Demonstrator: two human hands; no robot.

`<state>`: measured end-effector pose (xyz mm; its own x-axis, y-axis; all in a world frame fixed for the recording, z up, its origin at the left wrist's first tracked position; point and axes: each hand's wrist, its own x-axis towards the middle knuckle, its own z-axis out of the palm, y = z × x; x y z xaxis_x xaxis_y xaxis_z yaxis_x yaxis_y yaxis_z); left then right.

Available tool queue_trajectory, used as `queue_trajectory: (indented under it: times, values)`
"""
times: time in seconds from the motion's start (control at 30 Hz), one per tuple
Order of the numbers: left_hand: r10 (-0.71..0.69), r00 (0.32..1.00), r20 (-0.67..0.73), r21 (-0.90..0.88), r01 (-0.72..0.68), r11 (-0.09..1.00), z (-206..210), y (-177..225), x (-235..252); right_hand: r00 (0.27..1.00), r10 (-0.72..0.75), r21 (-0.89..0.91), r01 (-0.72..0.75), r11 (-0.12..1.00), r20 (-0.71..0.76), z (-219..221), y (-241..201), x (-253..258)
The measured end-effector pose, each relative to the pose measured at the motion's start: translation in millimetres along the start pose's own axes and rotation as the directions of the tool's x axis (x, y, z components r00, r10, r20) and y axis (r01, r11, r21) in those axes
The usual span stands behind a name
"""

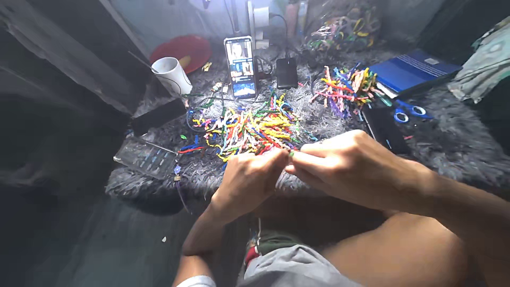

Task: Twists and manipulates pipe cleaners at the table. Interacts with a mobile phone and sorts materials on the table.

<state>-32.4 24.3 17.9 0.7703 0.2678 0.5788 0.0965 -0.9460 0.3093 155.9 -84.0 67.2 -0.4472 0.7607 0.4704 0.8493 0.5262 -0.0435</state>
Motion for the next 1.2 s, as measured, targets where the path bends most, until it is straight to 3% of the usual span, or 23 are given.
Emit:
queue_trajectory:
  times: [0.1,0.2,0.27,0.33,0.4,0.5,0.67,0.73,0.8,0.87,0.93,1.0,1.03,1.07,1.1,1.13,1.2]
  values:
    - [-0.150,0.983,-0.105,-0.328,0.108,0.938,4,3,-7,0.999,-0.009,-0.052,0.007,0.999,-0.039,-14,-10,15]
    - [-0.285,0.944,-0.167,-0.782,0.049,0.621,12,15,-16,0.967,0.019,0.074,0.000,0.997,-0.254,-18,-10,15]
    - [-0.339,0.920,-0.198,-0.894,-0.027,0.447,17,27,-18,0.913,0.044,0.244,0.062,0.968,-0.406,-6,-6,7]
    - [-0.340,0.914,-0.221,-0.920,-0.080,0.383,25,35,-15,0.848,0.142,0.475,0.140,0.869,-0.511,17,-1,-1]
    - [-0.269,0.928,-0.259,-0.891,-0.122,0.438,32,33,-9,0.802,0.271,0.687,0.221,0.692,-0.532,40,6,-6]
    - [-0.176,0.935,-0.308,-0.756,-0.129,0.641,42,25,3,0.805,0.357,0.828,0.269,0.492,-0.474,63,18,-13]
    - [-0.176,0.901,-0.397,-0.479,-0.040,0.877,69,12,19,0.661,0.582,0.852,0.173,0.495,-0.473,87,26,-19]
    - [-0.188,0.895,-0.405,-0.427,-0.003,0.904,78,8,20,0.632,0.632,0.869,0.143,0.473,-0.448,90,30,-21]
    - [-0.245,0.892,-0.379,-0.501,0.025,0.865,84,8,21,0.632,0.652,0.879,0.104,0.465,-0.419,93,32,-23]
    - [-0.336,0.887,-0.316,-0.682,0.034,0.730,87,13,23,0.649,0.648,0.891,0.106,0.442,-0.399,96,34,-24]
    - [-0.388,0.903,-0.184,-0.896,0.008,0.444,85,16,22,0.676,0.640,0.922,0.169,0.348,-0.366,100,34,-25]
    - [-0.310,0.950,-0.045,-0.993,-0.008,0.121,82,9,19,0.723,0.622,0.953,0.261,0.157,-0.300,102,33,-23]
    - [-0.237,0.971,0.003,-0.999,0.013,0.041,80,3,16,0.753,0.605,0.958,0.281,0.062,-0.261,102,33,-22]
    - [-0.172,0.985,0.032,-0.999,0.038,0.036,77,-4,13,0.777,0.587,0.958,0.286,-0.008,-0.227,103,33,-22]
    - [-0.126,0.991,0.051,-0.992,0.065,0.109,73,-11,11,0.797,0.568,0.960,0.278,-0.043,-0.205,104,34,-22]
    - [-0.108,0.992,0.065,-0.962,0.091,0.258,68,-16,8,0.814,0.548,0.968,0.248,-0.031,-0.191,104,37,-23]
    - [-0.124,0.988,0.091,-0.773,0.148,0.617,56,-21,3,0.840,0.510,0.983,0.146,0.115,-0.185,102,46,-27]
